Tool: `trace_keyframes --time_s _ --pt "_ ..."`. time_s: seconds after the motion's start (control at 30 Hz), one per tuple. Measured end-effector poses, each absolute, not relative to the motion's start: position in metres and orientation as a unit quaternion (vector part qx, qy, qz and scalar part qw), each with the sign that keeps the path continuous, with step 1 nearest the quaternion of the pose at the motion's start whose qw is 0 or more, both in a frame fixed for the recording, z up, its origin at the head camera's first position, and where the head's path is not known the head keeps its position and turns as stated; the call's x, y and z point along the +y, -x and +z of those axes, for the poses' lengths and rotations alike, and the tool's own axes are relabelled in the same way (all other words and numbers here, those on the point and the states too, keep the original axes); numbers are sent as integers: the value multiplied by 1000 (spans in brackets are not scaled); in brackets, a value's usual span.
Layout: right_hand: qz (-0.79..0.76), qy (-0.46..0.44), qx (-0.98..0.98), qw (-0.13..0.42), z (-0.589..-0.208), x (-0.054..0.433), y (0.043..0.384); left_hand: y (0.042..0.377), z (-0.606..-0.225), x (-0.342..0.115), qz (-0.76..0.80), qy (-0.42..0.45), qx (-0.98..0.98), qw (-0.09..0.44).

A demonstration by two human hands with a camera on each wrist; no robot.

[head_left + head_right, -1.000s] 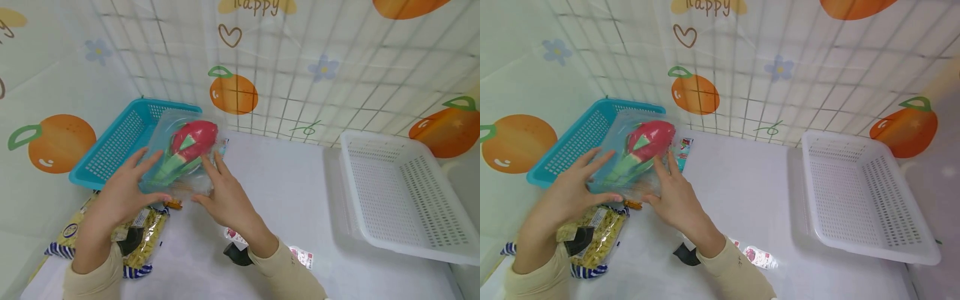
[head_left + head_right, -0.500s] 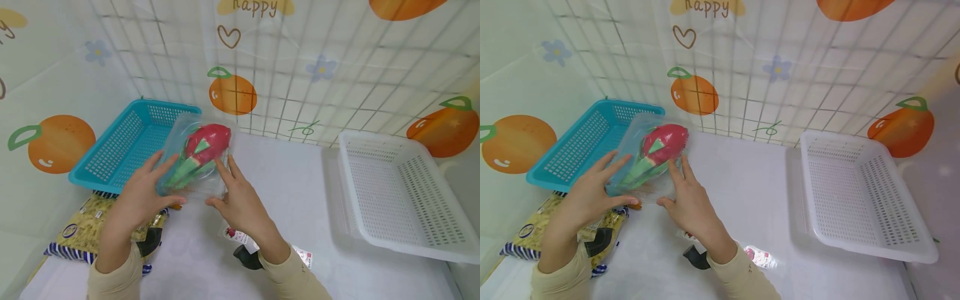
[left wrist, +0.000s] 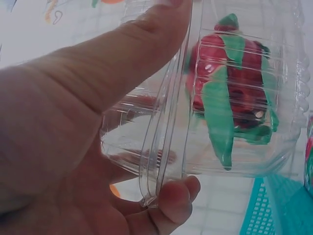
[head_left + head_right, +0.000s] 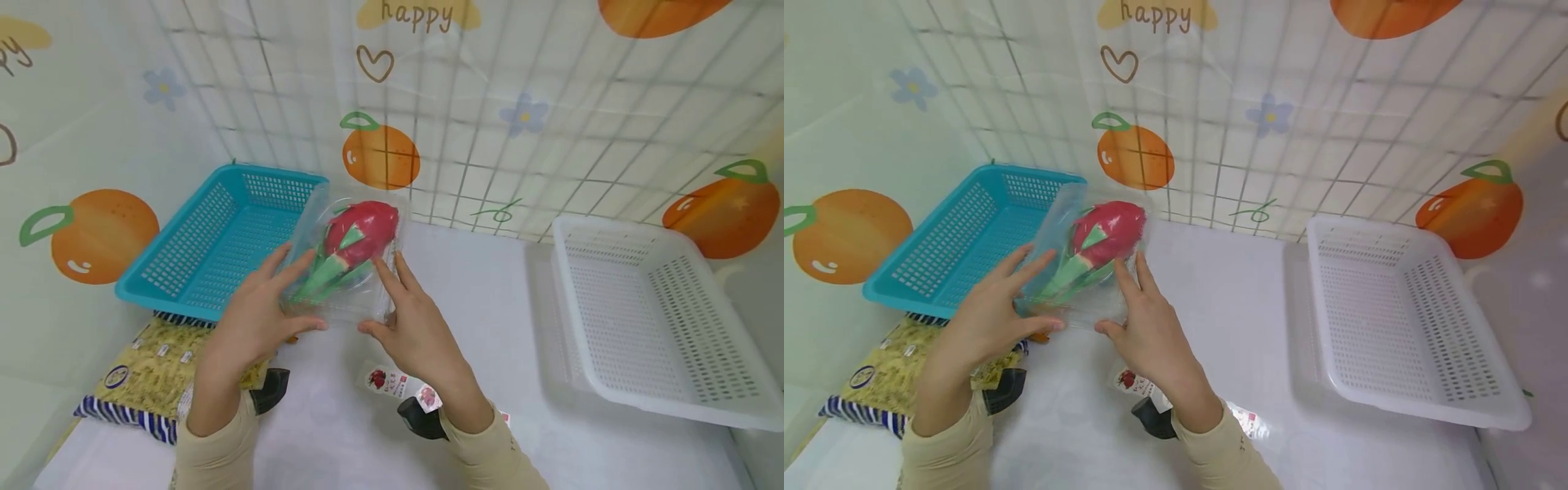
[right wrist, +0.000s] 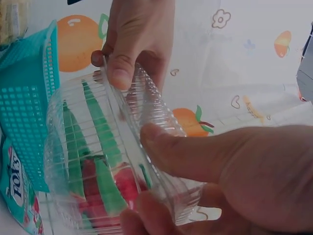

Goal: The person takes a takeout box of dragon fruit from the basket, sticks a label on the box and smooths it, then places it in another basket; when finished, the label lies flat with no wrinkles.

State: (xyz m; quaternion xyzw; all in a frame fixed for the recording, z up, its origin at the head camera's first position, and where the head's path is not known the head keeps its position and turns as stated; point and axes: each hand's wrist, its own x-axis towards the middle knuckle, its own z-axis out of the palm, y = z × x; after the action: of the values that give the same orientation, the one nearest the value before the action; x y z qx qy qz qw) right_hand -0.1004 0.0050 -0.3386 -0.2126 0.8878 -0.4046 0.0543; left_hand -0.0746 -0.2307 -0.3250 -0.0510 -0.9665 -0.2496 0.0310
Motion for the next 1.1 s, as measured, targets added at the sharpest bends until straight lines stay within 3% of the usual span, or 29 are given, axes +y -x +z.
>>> trace_keyframes --time_s 1.1 --pt "-399 189 897 31 -335 40 102 90 -329 -198 -264 71 -962 24"
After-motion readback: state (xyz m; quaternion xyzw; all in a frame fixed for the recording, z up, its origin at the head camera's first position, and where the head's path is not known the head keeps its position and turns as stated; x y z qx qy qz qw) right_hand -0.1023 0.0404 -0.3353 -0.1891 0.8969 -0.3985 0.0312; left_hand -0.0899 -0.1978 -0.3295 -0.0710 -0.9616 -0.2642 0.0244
